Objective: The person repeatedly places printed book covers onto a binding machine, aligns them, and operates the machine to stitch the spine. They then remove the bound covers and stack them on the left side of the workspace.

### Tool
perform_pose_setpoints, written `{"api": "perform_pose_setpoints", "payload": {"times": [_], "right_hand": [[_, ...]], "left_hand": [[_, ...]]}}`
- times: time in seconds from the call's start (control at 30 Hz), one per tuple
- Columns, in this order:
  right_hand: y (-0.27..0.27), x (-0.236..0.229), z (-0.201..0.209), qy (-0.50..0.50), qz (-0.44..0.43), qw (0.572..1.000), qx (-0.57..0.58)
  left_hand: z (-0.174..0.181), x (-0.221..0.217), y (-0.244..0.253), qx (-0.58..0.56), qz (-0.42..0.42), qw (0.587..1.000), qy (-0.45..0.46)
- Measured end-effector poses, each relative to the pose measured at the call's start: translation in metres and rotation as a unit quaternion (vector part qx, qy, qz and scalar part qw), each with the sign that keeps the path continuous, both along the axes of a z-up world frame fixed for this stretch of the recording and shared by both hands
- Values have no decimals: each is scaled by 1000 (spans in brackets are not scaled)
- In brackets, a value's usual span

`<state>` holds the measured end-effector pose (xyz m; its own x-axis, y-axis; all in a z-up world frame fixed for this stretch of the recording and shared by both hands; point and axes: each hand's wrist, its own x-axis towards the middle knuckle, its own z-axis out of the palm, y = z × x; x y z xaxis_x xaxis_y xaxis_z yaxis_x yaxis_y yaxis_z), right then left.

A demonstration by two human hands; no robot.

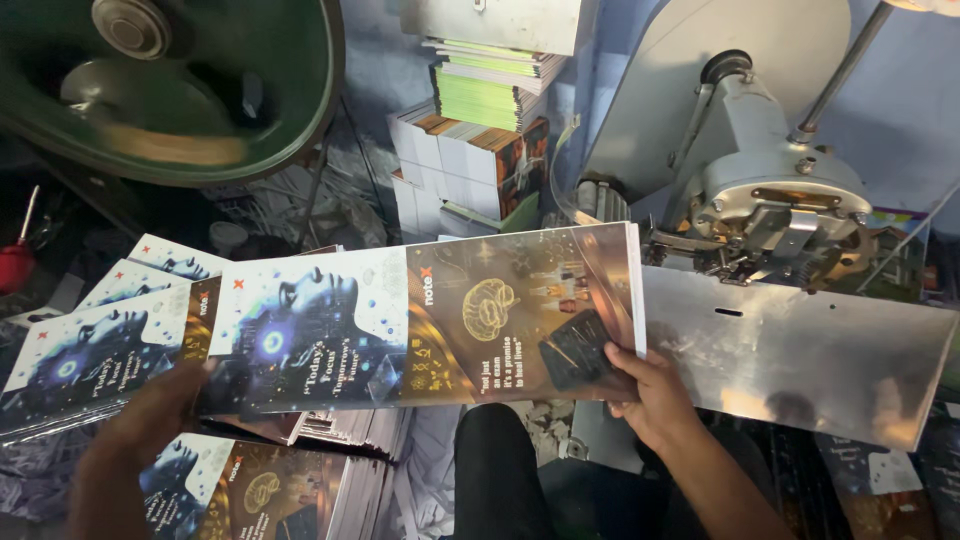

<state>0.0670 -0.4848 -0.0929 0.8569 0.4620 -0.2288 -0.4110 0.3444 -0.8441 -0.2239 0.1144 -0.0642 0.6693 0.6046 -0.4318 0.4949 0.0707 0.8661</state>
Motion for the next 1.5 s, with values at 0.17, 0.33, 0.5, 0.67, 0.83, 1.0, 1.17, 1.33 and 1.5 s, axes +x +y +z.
{"api": "perform_pose_setpoints", "payload": {"times": [0.17, 0.33, 0.5, 0.67, 0.83, 1.0, 1.17, 1.33, 1.5], "right_hand": [[14, -8, 15, 13, 10, 1000, -7], [28, -14, 33, 72, 17, 997, -26], [38, -7, 51, 109, 12, 993, -52], [49, -1, 70, 101, 94, 990, -20], [51, -1, 100, 47, 215, 975, -17], [53, 3, 106, -4, 245, 967, -64], [46, 17, 100, -52, 199, 959, -196], [49, 14, 96, -145, 118, 950, -251], [49, 3, 100, -107, 161, 963, -187]], "left_hand": [[-29, -43, 10, 41, 151, 981, -114], [-20, -71, 2, -9, 146, 906, -398], [31, -82, -14, 61, 38, 866, -495], [76, -61, -27, 228, 139, 885, -382], [104, -41, -12, 205, 100, 852, -471], [119, -31, 4, 247, 114, 860, -431], [124, -20, 23, 237, 97, 862, -437], [123, -6, 52, 269, 86, 865, -416], [144, 0, 69, 300, 39, 871, -387]]}}
